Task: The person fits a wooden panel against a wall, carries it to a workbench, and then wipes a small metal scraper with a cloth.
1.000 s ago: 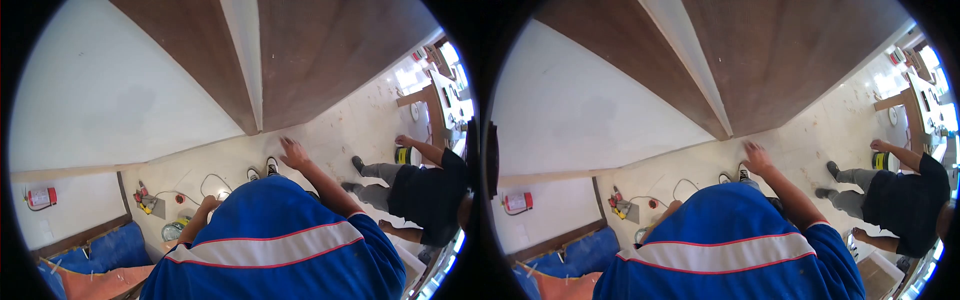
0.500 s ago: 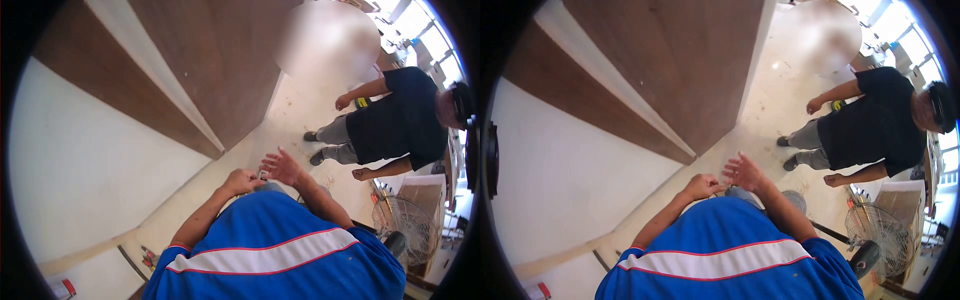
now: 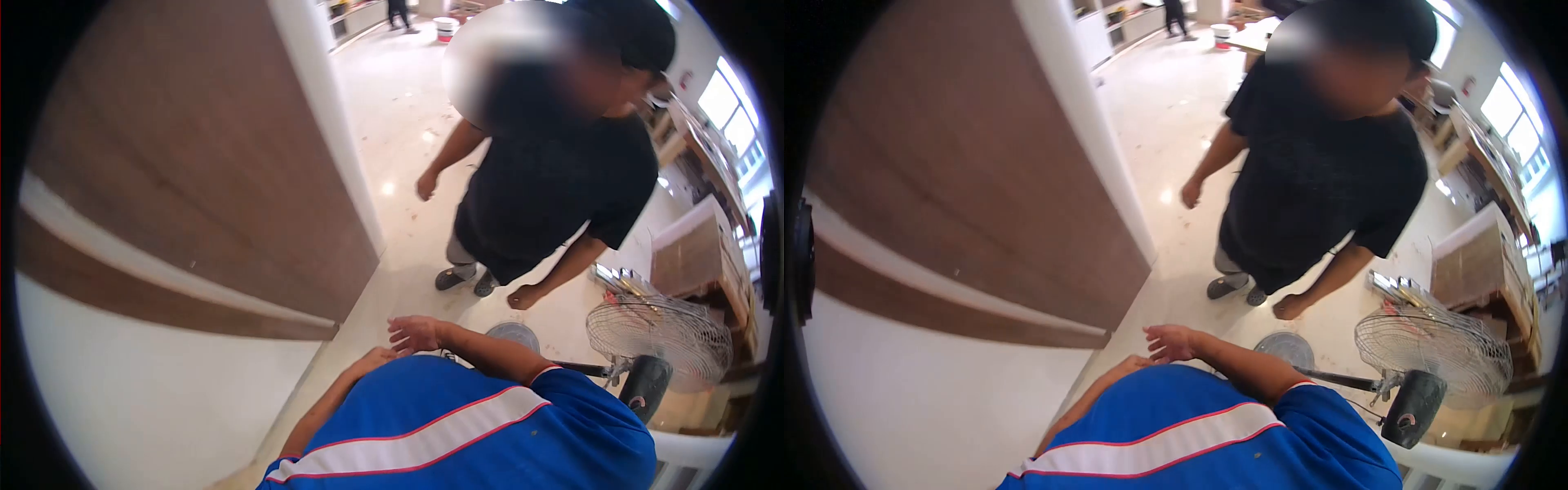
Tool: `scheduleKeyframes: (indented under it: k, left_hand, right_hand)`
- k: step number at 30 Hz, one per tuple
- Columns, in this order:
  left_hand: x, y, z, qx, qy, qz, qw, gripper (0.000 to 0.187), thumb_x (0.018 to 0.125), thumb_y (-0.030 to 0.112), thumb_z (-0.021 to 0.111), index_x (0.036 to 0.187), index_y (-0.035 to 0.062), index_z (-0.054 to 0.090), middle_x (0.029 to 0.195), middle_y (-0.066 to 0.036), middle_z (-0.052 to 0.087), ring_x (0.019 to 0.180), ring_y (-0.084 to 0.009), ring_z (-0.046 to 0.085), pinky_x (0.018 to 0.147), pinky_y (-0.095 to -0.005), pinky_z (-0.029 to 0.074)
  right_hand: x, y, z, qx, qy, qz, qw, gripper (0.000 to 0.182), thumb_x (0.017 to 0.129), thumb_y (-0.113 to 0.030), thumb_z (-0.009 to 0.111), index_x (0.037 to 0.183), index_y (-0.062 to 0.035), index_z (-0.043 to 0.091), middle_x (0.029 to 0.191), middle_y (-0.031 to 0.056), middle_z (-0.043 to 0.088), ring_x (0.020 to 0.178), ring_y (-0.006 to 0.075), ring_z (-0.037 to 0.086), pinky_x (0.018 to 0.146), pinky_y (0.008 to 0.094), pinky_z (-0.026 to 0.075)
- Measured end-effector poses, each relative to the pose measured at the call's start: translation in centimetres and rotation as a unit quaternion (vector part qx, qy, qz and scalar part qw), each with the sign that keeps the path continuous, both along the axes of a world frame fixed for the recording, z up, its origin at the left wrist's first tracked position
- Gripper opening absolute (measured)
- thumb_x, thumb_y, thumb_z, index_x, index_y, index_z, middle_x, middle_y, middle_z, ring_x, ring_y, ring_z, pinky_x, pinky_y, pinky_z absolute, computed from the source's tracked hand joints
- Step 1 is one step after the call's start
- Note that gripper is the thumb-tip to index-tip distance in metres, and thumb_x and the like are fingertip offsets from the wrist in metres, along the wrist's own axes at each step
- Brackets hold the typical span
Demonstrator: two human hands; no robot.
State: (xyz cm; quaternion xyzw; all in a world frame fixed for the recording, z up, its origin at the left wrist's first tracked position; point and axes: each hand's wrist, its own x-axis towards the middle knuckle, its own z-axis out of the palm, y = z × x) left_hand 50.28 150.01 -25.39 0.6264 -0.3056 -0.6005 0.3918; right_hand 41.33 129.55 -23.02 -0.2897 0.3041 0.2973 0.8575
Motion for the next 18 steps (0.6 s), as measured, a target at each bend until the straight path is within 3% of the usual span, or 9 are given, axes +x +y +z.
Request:
scheduleKeyframes:
  k: [4, 7, 10, 13, 14, 16, 18]
  left_hand:
    - [-4.2, -3.8, -0.7, 0.103, 0.007, 0.111, 0.988, 0.028, 0.089, 0.019, 0.073, 0.102, -0.0054, 0.073, 0.083, -0.008, 0.073, 0.081, -0.0116, 0.065, 0.072, -0.0291, 0.052]
    - [-5.8, -7.3, 1.3, 0.153, -0.104, 0.073, 0.980, 0.019, 0.085, 0.012, 0.076, 0.095, -0.0041, 0.074, 0.080, -0.010, 0.072, 0.078, -0.0108, 0.065, 0.068, -0.0284, 0.052]
    - [-7.4, -9.5, -0.9, 0.162, -0.128, 0.045, 0.977, 0.017, 0.084, 0.010, 0.075, 0.091, -0.0050, 0.074, 0.081, -0.010, 0.073, 0.076, -0.0119, 0.066, 0.068, -0.0291, 0.053]
    - [-8.7, -10.8, -1.7, 0.079, -0.138, -0.049, 0.986, 0.019, 0.083, 0.016, 0.075, 0.093, -0.0002, 0.076, 0.082, -0.013, 0.074, 0.075, -0.0157, 0.068, 0.069, -0.0321, 0.053]
    - [-9.1, -11.8, -0.7, 0.098, -0.192, -0.108, 0.971, 0.021, 0.084, 0.020, 0.073, 0.094, 0.0024, 0.076, 0.083, -0.014, 0.074, 0.076, -0.0188, 0.070, 0.071, -0.0346, 0.054]
    - [-10.1, -14.2, 3.0, 0.132, -0.298, -0.221, 0.919, 0.026, 0.085, 0.029, 0.069, 0.098, 0.0076, 0.076, 0.085, -0.016, 0.074, 0.079, -0.0251, 0.072, 0.074, -0.0394, 0.055]
    - [-10.6, -15.2, 2.5, 0.117, -0.408, -0.306, 0.852, 0.031, 0.086, 0.037, 0.064, 0.099, 0.0110, 0.076, 0.088, -0.017, 0.073, 0.085, -0.0308, 0.072, 0.077, -0.0437, 0.055]
  right_hand:
    - [-4.0, -3.8, -1.2, 0.026, 0.041, -0.063, 0.997, 0.078, 0.094, -0.047, 0.063, 0.144, 0.0018, 0.031, 0.141, 0.0258, 0.037, 0.123, 0.0439, 0.047, 0.100, 0.0553, 0.047]
    - [-7.2, -5.1, -3.6, 0.098, 0.052, -0.135, 0.985, 0.084, 0.093, -0.045, 0.066, 0.148, 0.0028, 0.025, 0.142, 0.0264, 0.035, 0.126, 0.0458, 0.045, 0.101, 0.0582, 0.046]
    - [-10.0, -7.2, -3.7, 0.119, 0.066, -0.193, 0.972, 0.085, 0.093, -0.045, 0.066, 0.148, 0.0032, 0.024, 0.143, 0.0263, 0.034, 0.125, 0.0465, 0.046, 0.100, 0.0614, 0.046]
    - [-12.3, -8.5, -4.0, 0.127, 0.065, -0.214, 0.966, 0.082, 0.092, -0.045, 0.066, 0.146, 0.0026, 0.027, 0.141, 0.0251, 0.035, 0.119, 0.0448, 0.050, 0.098, 0.0622, 0.047]
    - [-12.8, -8.9, -3.9, 0.127, 0.066, -0.216, 0.966, 0.079, 0.092, -0.045, 0.067, 0.143, 0.0022, 0.030, 0.139, 0.0245, 0.037, 0.116, 0.0439, 0.052, 0.097, 0.0623, 0.048]
    - [-13.4, -9.6, -3.9, 0.128, 0.063, -0.219, 0.965, 0.073, 0.091, -0.045, 0.068, 0.138, 0.0011, 0.035, 0.133, 0.0230, 0.041, 0.112, 0.0421, 0.054, 0.094, 0.0621, 0.049]
    - [-13.9, -9.5, -4.3, 0.135, 0.061, -0.221, 0.964, 0.067, 0.090, -0.045, 0.069, 0.131, -0.0003, 0.040, 0.128, 0.0215, 0.045, 0.108, 0.0401, 0.054, 0.091, 0.0613, 0.050]
